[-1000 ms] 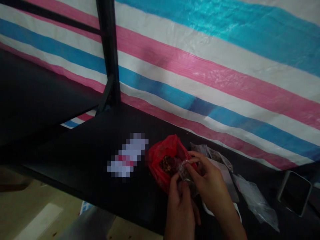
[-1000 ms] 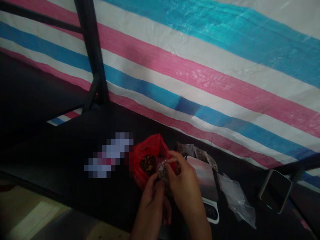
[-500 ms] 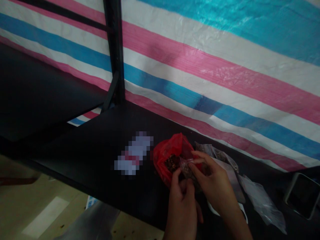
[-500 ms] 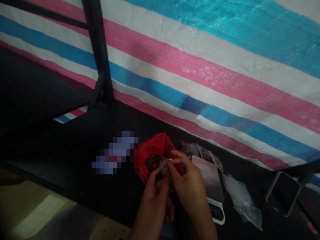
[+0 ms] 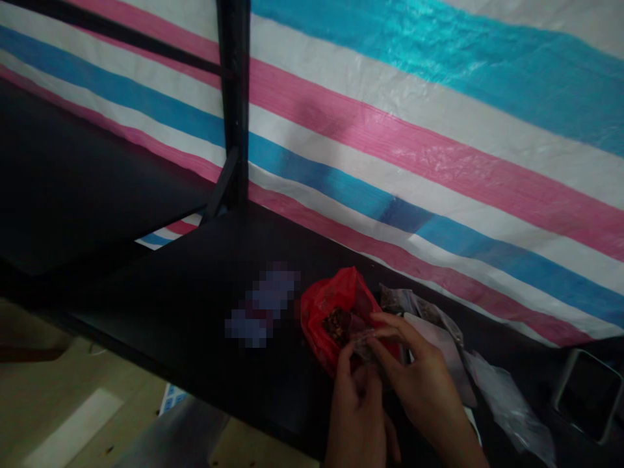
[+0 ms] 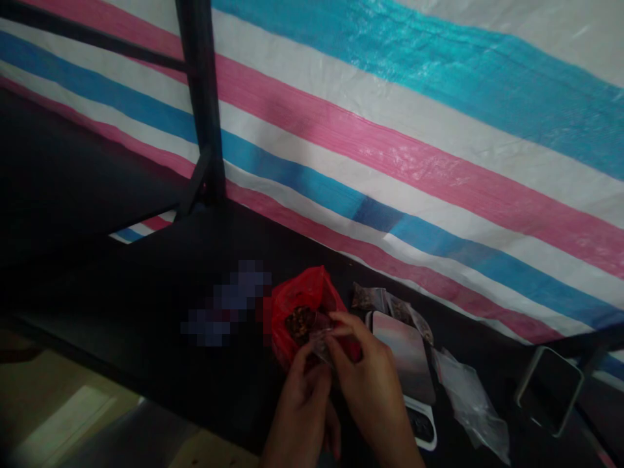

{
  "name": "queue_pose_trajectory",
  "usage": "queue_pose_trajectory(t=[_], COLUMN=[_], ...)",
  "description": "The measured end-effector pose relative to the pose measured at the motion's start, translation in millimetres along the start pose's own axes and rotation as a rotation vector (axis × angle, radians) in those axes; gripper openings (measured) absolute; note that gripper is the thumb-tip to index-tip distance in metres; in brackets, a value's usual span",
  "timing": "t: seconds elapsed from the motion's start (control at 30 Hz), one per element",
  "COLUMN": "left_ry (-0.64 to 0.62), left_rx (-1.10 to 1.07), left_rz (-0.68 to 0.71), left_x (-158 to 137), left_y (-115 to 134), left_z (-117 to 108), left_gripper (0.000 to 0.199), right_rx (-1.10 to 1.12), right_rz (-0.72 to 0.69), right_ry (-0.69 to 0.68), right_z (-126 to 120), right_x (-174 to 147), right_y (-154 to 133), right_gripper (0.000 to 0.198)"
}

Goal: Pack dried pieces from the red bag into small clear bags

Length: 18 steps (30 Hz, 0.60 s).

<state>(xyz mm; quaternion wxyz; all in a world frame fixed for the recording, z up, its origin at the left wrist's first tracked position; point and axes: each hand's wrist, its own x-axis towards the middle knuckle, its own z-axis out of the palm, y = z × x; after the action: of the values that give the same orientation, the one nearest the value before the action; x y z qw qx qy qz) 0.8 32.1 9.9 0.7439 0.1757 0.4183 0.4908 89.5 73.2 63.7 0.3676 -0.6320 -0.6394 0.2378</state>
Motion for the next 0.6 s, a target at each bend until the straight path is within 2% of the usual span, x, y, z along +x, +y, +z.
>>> queue_pose_trajectory(t=[0.23,0.47,0.6], left_ry=[0.015,0.001,0.009], left_rx=[0.041,0.093,0.126], left_rz=[-0.036,-0.018,-0.013], left_x=[-3.1,-3.3,-4.3], left_y=[1.2,3.2,2.3], left_z=[2.3,-0.5,-0.7], left_gripper=[0.094,0.086,0.081], right_rx=[-0.015,0.003,0.026], right_rz=[0.005,0.05,0.037], right_ry=[-0.017,-0.065,-0.082], right_z=[-3.9,1.5,-3.7], right_x=[-2.3,-2.0,-3.2], right_y=[4.0,4.0,5.0], right_gripper=[0.026,0.029,0.03])
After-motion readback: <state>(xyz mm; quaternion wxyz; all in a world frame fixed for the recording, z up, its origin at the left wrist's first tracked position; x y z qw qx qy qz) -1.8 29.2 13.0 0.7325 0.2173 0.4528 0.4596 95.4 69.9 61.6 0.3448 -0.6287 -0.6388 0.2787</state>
